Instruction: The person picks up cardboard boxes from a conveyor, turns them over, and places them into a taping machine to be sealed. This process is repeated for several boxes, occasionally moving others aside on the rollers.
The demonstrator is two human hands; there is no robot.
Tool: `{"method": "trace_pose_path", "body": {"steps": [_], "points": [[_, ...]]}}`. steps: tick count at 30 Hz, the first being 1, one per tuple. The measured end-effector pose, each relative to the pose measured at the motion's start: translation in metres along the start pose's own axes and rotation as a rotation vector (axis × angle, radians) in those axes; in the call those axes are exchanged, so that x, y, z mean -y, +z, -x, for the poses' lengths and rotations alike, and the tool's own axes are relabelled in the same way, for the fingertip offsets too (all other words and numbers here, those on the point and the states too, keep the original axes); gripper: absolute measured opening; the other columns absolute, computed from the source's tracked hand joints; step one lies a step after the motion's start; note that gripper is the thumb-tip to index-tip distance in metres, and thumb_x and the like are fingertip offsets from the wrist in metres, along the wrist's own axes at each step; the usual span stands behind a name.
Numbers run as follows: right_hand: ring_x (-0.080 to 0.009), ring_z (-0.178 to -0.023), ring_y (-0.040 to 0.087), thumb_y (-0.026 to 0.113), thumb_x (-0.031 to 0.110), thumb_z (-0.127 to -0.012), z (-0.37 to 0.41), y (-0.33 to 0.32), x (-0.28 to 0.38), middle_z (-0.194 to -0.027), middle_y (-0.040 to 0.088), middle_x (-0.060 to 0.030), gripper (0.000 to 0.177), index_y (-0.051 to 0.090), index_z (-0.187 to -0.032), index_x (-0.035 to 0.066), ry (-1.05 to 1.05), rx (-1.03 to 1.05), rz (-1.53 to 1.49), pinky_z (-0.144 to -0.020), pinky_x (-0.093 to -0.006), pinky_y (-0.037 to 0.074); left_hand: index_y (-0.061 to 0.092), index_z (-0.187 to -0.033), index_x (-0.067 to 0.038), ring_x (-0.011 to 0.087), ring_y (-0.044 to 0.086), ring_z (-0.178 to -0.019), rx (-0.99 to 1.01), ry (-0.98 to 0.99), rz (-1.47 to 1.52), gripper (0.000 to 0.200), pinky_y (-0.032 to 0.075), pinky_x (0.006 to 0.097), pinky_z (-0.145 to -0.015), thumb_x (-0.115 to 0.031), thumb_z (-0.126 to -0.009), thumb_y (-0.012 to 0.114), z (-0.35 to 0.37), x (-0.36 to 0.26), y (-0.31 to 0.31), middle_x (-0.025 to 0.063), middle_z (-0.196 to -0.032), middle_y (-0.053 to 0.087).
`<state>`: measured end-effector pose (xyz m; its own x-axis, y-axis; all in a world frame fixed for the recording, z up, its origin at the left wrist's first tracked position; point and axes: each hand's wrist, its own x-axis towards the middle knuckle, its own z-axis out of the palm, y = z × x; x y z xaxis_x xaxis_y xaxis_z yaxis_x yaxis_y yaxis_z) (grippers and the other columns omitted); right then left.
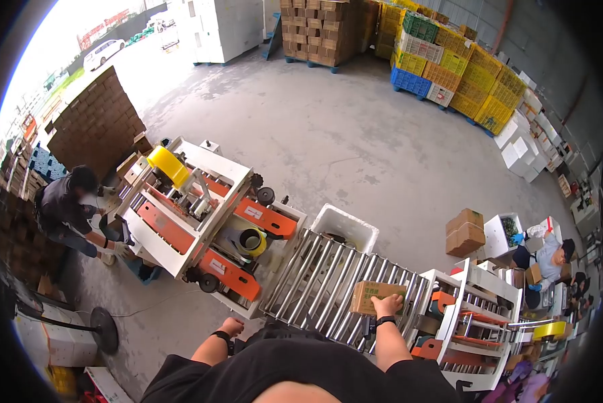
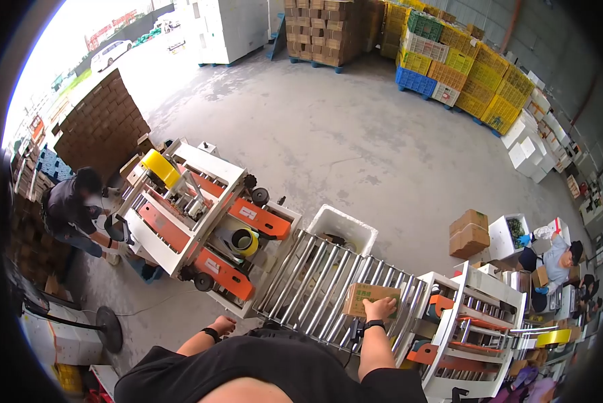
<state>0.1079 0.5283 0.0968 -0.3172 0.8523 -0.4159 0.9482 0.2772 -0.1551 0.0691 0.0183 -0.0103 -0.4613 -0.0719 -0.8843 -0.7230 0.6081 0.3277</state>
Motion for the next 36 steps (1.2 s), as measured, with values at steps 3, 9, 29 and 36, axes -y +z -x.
{"method": "trace_pose_path", "body": {"steps": [3,9,29,36], "points": [[-0.0422,-0.13,0.012,0.069,0.045,-0.064,0.015,0.004,0.001,-0.144,0.011,-0.0149,0.084,0.036,-0.129,0.004,0.11,-0.025,-0.069,-0.101,-0.0556,0.029,0.063,-0.082,-0.009,0.0139,0.058,-0.059,0.014,0.034,0.038,0.018,0.047,0.0278,-0.051,-0.011,-0.064,0.063,0.009,-0.014,-0.003,0.0025,-0.068,0.061],[-0.047,-0.128,0.012,0.068,0.045,-0.063,0.0,0.025,0.003,-0.143,0.012,-0.0208,0.08,0.042,-0.125,0.001,0.076,-0.082,-0.021,-0.107,-0.0503,0.018,0.064,-0.083,-0.008,0.0141,0.058,-0.058,-0.05,0.081,-0.043,0.019,0.048,0.0286,-0.051,-0.012,-0.065,0.064,0.012,-0.018,-0.009,0.0033,-0.068,0.061],[-0.0385,-0.093,0.059,0.067,0.03,-0.072,0.139,0.138,0.185,-0.143,-0.006,-0.0252,0.068,0.038,-0.131,0.015,-0.701,0.154,-0.013,-0.077,-0.0385,0.051,0.062,-0.093,-0.006,0.0128,0.054,-0.055,-0.135,-0.134,0.165,0.027,0.044,0.0259,-0.046,-0.003,-0.066,0.06,0.056,0.047,-0.046,0.0049,-0.065,0.058],[-0.0366,-0.087,0.061,0.067,0.03,-0.072,0.138,0.164,0.235,-0.144,-0.006,-0.0212,0.07,0.035,-0.134,0.021,-0.913,0.118,-0.002,-0.071,-0.0382,0.052,0.058,-0.095,-0.006,0.0144,0.056,-0.059,-0.087,-0.294,0.342,0.026,0.041,0.0264,-0.047,-0.001,-0.07,0.059,0.069,0.098,-0.06,0.0048,-0.071,0.059]]}}
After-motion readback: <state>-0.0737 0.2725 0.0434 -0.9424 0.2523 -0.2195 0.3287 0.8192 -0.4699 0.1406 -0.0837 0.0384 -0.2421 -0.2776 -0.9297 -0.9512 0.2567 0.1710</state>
